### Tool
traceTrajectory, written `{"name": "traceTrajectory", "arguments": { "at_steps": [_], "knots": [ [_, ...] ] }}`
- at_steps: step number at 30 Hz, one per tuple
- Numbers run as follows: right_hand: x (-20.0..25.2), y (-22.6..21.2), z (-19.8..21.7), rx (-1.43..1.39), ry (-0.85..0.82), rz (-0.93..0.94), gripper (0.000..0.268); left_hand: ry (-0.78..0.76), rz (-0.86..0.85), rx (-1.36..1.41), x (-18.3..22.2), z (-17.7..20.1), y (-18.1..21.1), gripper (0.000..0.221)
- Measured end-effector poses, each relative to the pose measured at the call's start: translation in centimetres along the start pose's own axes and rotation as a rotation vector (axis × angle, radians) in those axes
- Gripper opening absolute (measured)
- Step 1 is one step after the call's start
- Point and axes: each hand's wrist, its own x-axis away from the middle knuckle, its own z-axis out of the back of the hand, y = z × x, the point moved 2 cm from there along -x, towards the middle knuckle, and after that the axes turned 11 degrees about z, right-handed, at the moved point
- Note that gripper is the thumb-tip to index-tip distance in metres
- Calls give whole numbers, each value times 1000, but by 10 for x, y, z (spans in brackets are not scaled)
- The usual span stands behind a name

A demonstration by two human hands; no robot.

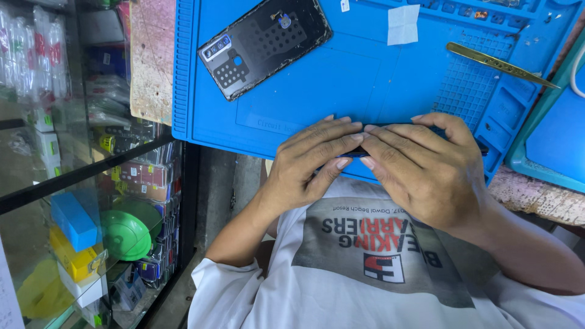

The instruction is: The person disassembles a mobile phone using a tool, replaces internal components, reassembles the chassis, and connects a charger to verify the device powers on to the home screen. The person then inserts a SIM card tray by hand.

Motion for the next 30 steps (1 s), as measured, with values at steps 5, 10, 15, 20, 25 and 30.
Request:
{"name": "traceTrajectory", "arguments": {
  "at_steps": [5,10,15,20,25,30],
  "knots": [
    [5,-3,-11,103,58,9,16,22,4,21,-2,-2,-1,22],
    [-1,-6,8,123,-17,-7,21,30,-17,-3,-5,0,5,20],
    [6,2,16,-24,-47,-88,24,-34,-36,16,-7,2,9,26],
    [21,4,0,41,31,-58,14,-32,-51,48,-13,-10,6,20],
    [20,6,4,69,1,-49,18,-63,-27,43,-14,-8,4,19],
    [26,18,28,94,-71,-98,34,-98,-9,36,-14,-4,8,26]
  ]
}}
